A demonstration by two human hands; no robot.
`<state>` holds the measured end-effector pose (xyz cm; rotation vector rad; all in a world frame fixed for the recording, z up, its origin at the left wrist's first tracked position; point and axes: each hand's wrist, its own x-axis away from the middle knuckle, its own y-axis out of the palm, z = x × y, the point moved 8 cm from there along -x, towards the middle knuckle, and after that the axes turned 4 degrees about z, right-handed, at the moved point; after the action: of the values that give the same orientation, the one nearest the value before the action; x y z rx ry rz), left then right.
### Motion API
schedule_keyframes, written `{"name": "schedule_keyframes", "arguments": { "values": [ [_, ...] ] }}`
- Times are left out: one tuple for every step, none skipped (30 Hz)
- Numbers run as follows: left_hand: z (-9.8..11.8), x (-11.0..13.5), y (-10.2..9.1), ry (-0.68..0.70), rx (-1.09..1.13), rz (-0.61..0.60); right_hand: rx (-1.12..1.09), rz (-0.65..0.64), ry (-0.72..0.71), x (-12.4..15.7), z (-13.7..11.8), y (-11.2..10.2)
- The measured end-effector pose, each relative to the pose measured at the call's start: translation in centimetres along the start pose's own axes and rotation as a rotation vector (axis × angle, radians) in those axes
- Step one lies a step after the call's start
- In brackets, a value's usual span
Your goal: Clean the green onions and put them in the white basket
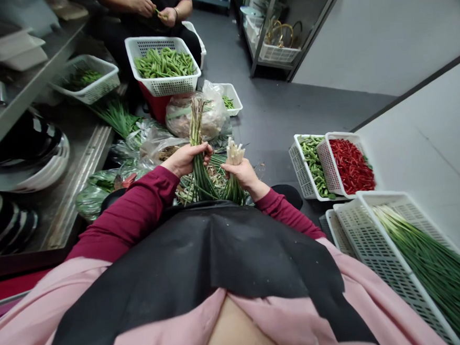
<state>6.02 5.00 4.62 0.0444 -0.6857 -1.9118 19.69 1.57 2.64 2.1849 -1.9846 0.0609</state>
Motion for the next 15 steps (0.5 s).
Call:
{"name": "schedule_keyframes", "arguments": {
  "values": [
    [0.3, 0.1, 0.3, 0.006, 0.003, -0.002, 0.004, -0.022, -0.002, -0.1, 0.2, 0.6],
    [0.4, 0.1, 0.5, 0.007, 0.006, 0.0, -0.004, -0.049, -0.005, -0.1, 0.4, 1.3],
    [0.5, 0.2, 0.8, 0.007, 0.009, 0.003, -0.021, -0.077, -0.008, -0.2, 0.6, 1.9],
    [0.5, 0.2, 1.1, 0.009, 0.015, 0.009, -0.039, -0.103, -0.012, -0.3, 0.8, 2.4],
    [0.6, 0.2, 1.3, 0.016, 0.023, 0.018, -0.053, -0.124, -0.013, -0.4, 1.0, 2.7],
    [0.7, 0.3, 1.4, 0.025, 0.033, 0.026, -0.061, -0.143, -0.008, -0.5, 1.1, 2.9],
    [0.7, 0.3, 1.5, 0.036, 0.041, 0.033, -0.063, -0.161, 0.003, -0.6, 1.3, 3.0],
    [0.8, 0.3, 1.6, 0.044, 0.045, 0.036, -0.063, -0.177, 0.017, -0.7, 1.5, 3.0],
    [0.8, 0.4, 1.6, 0.05, 0.048, 0.037, -0.062, -0.191, 0.033, -0.7, 1.7, 2.9],
    [0.8, 0.4, 1.7, 0.054, 0.051, 0.039, -0.058, -0.201, 0.047, -0.7, 1.9, 2.8],
    [0.8, 0.4, 1.7, 0.058, 0.052, 0.043, -0.055, -0.203, 0.055, -0.7, 2.0, 2.7],
    [0.9, 0.4, 1.7, 0.06, 0.054, 0.052, -0.049, -0.198, 0.056, -0.6, 2.0, 2.7],
    [0.9, 0.4, 1.8, 0.062, 0.055, 0.066, -0.041, -0.186, 0.05, -0.6, 2.0, 2.6],
    [0.8, 0.5, 1.8, 0.06, 0.056, 0.081, -0.03, -0.167, 0.035, -0.5, 1.9, 2.5],
    [0.8, 0.5, 1.8, 0.055, 0.054, 0.096, -0.015, -0.14, 0.013, -0.5, 1.8, 2.4]
  ]
}}
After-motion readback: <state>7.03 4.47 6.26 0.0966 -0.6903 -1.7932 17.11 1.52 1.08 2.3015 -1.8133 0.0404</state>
